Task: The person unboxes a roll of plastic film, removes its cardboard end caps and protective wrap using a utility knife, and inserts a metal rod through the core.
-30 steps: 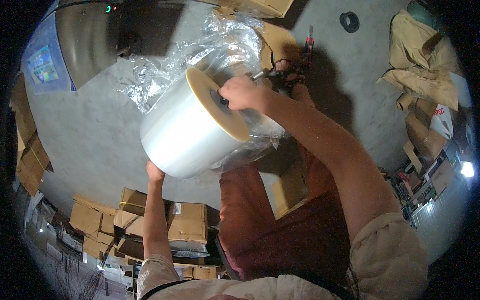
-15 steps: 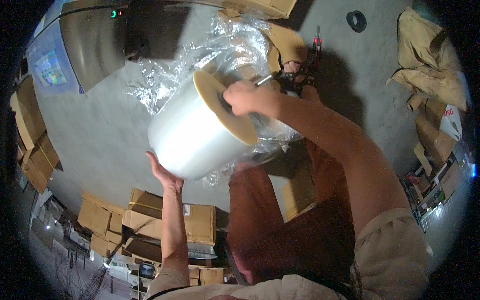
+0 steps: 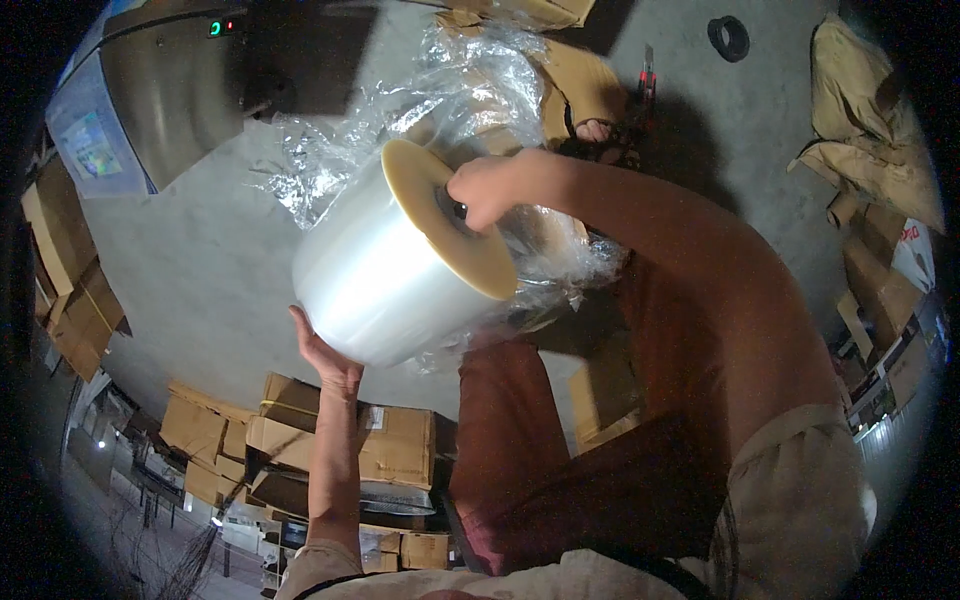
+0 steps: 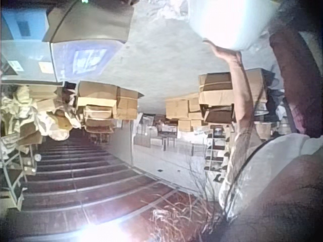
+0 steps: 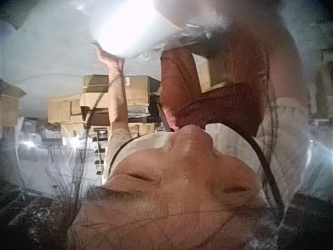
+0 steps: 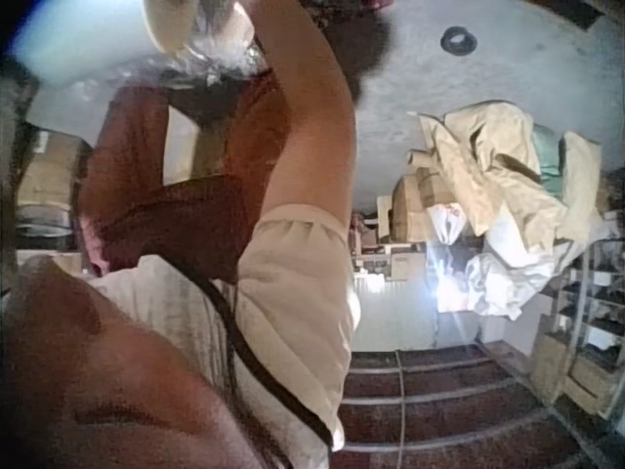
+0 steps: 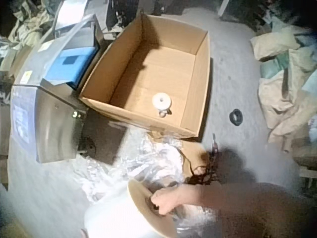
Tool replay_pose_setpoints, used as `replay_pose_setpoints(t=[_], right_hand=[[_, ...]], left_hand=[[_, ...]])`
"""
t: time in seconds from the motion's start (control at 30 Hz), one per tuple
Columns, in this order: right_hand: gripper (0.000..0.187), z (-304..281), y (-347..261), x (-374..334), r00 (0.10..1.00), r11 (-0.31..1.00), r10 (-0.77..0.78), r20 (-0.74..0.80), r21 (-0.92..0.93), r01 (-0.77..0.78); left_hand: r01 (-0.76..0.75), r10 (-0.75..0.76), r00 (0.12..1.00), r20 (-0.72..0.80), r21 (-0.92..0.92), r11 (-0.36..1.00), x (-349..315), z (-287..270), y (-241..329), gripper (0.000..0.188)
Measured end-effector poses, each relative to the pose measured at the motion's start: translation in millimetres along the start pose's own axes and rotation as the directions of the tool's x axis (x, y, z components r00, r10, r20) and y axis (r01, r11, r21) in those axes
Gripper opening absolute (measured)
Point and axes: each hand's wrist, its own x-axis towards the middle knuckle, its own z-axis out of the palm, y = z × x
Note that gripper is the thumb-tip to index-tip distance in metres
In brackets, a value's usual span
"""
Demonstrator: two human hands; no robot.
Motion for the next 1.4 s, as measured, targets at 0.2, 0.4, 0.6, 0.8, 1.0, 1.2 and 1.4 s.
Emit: replay_pose_setpoints(t=[0.2,0.4,0.6,0.8,1.0,1.2,1.4], right_hand=[[0.054,-5,19,-1,0.998,0.997,0.026,0.050,-0.072,-0.023],[0.017,14,10,-6,0.976,0.972,0.085,-0.198,-0.197,-0.125],[0.017,38,21,-7,0.925,0.967,-0.083,-0.371,-0.254,-0.015],[0.016,40,26,-4,0.896,0.968,-0.188,-0.402,-0.233,0.098],[0.012,47,34,-5,0.852,0.958,-0.249,-0.461,-0.248,0.146],[0.015,56,40,-15,0.868,0.964,-0.183,-0.462,-0.258,0.066],[0.021,35,16,2,0.901,0.957,-0.263,-0.346,-0.213,0.198]], left_hand=[[0.014,-0.015,1.000,-0.009,-0.035,0.999,0,-1,-1,0.078],[0.041,-0.045,0.997,-0.069,-0.060,0.997,5,-4,-5,0.074],[0.019,-0.026,0.998,-0.062,-0.106,0.994,14,-19,-15,0.069],[0.093,-0.105,0.987,-0.125,-0.098,0.991,12,-17,-16,0.061],[0.130,-0.144,0.973,-0.178,-0.089,0.988,12,-15,-13,0.058],[0.148,-0.158,0.975,-0.158,-0.069,0.987,19,-15,-28,0.053],[-0.335,0.104,0.912,0.397,0.576,0.746,98,-202,-62,0.062]])
